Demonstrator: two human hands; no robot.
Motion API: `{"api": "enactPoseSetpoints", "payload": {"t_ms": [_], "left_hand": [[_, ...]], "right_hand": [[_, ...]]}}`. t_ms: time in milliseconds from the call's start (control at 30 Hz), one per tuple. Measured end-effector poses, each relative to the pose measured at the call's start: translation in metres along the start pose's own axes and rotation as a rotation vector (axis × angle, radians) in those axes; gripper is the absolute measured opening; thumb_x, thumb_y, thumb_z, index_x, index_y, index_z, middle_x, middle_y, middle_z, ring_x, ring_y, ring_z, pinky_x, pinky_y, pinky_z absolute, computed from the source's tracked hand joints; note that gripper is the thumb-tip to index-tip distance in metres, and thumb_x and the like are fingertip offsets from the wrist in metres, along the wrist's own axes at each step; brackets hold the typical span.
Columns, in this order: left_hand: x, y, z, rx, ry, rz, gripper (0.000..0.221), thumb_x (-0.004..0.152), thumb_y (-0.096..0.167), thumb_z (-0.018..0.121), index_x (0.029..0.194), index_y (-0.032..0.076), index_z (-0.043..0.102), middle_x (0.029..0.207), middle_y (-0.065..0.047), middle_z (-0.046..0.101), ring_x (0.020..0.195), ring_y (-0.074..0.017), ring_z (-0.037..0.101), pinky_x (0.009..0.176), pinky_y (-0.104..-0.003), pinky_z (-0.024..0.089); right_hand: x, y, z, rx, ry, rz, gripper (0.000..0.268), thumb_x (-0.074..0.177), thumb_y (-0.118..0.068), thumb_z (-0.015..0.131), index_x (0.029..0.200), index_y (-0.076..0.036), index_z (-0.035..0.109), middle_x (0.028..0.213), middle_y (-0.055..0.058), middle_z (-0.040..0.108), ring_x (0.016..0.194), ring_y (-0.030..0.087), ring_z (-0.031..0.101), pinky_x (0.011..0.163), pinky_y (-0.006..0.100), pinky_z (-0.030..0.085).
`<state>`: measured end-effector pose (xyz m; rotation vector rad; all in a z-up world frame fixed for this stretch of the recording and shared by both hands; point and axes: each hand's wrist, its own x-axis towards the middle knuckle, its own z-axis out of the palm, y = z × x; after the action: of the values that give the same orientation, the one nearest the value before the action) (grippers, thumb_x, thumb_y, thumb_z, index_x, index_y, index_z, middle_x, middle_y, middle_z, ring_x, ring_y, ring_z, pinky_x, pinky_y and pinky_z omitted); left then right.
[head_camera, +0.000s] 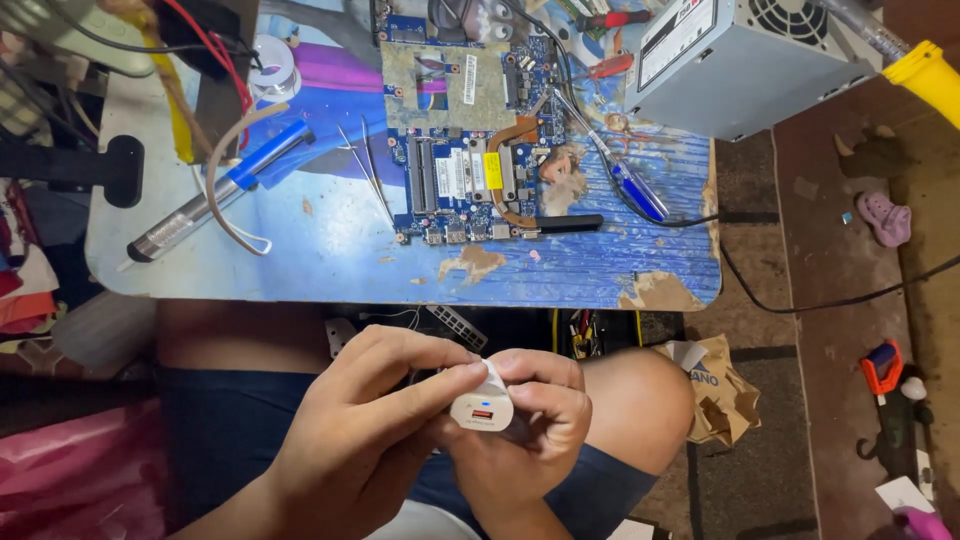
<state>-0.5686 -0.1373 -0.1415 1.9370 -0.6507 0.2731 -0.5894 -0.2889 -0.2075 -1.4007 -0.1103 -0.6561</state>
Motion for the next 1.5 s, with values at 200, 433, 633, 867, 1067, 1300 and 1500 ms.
{"api": "enactPoseSetpoints", "payload": {"t_ms": [200,433,633,867,1067,1300,1500], "left_hand": [[0.004,0.004,-0.001,0.036,-0.001,0.018,0.031,0.117,0.020,0.052,0.141,0.011,0.070,0.130,-0.012,0.076,0.108,-0.0290,0.074,0.097,-0.043,0.057],[0.002,0.007,-0.001,0.099,0.009,0.013,0.032,0.116,0.023,0.052,0.140,0.012,0.071,0.129,-0.011,0.077,0.108,-0.0286,0.071,0.098,-0.042,0.058],[0.001,0.005,0.000,0.112,0.012,0.017,0.032,0.116,0.024,0.055,0.141,0.013,0.071,0.130,-0.012,0.077,0.107,-0.0287,0.071,0.098,-0.043,0.057],[0.000,0.005,0.000,0.085,0.006,0.016,0.033,0.116,0.026,0.053,0.141,0.012,0.070,0.130,-0.013,0.077,0.108,-0.0288,0.072,0.099,-0.043,0.057],[-0.001,0.006,0.002,0.094,0.024,-0.068,0.031,0.113,0.026,0.058,0.134,0.010,0.074,0.126,-0.010,0.077,0.109,-0.0274,0.072,0.098,-0.042,0.056],[-0.010,-0.007,-0.002,0.069,-0.005,-0.077,0.042,0.108,0.043,0.065,0.133,0.010,0.075,0.125,-0.010,0.076,0.110,-0.0254,0.074,0.099,-0.040,0.055],[-0.030,-0.028,-0.003,-0.241,-0.028,-0.219,0.042,0.108,0.038,0.064,0.136,0.007,0.075,0.129,-0.014,0.078,0.116,-0.0256,0.079,0.101,-0.035,0.062]], "right_hand": [[0.001,0.002,0.002,0.032,-0.007,-0.010,0.055,0.085,-0.026,0.100,0.118,-0.020,0.056,0.120,0.011,0.064,0.104,0.023,0.073,0.091,0.035,0.065],[0.001,0.003,0.004,0.105,0.000,0.041,0.053,0.084,-0.018,0.100,0.114,-0.019,0.056,0.117,0.013,0.066,0.100,0.023,0.072,0.088,0.033,0.063],[-0.002,0.004,0.006,0.188,0.016,0.082,0.047,0.089,-0.022,0.098,0.114,-0.018,0.059,0.116,0.013,0.067,0.099,0.022,0.070,0.088,0.033,0.061],[-0.003,0.004,0.005,0.108,0.026,0.056,0.048,0.087,-0.019,0.098,0.112,-0.018,0.057,0.115,0.013,0.067,0.097,0.021,0.070,0.086,0.031,0.060],[-0.003,0.000,0.007,0.058,0.013,0.100,0.048,0.087,-0.019,0.098,0.112,-0.019,0.056,0.113,0.011,0.067,0.097,0.017,0.068,0.086,0.028,0.059],[-0.013,0.007,0.000,0.149,-0.023,0.200,0.047,0.080,-0.011,0.097,0.108,-0.016,0.059,0.114,0.014,0.065,0.097,0.018,0.067,0.089,0.030,0.058],[0.002,-0.006,0.000,-0.048,-0.261,0.171,0.038,0.102,-0.034,0.085,0.111,-0.008,0.060,0.116,0.019,0.063,0.089,0.020,0.074,0.076,0.032,0.071]]}}
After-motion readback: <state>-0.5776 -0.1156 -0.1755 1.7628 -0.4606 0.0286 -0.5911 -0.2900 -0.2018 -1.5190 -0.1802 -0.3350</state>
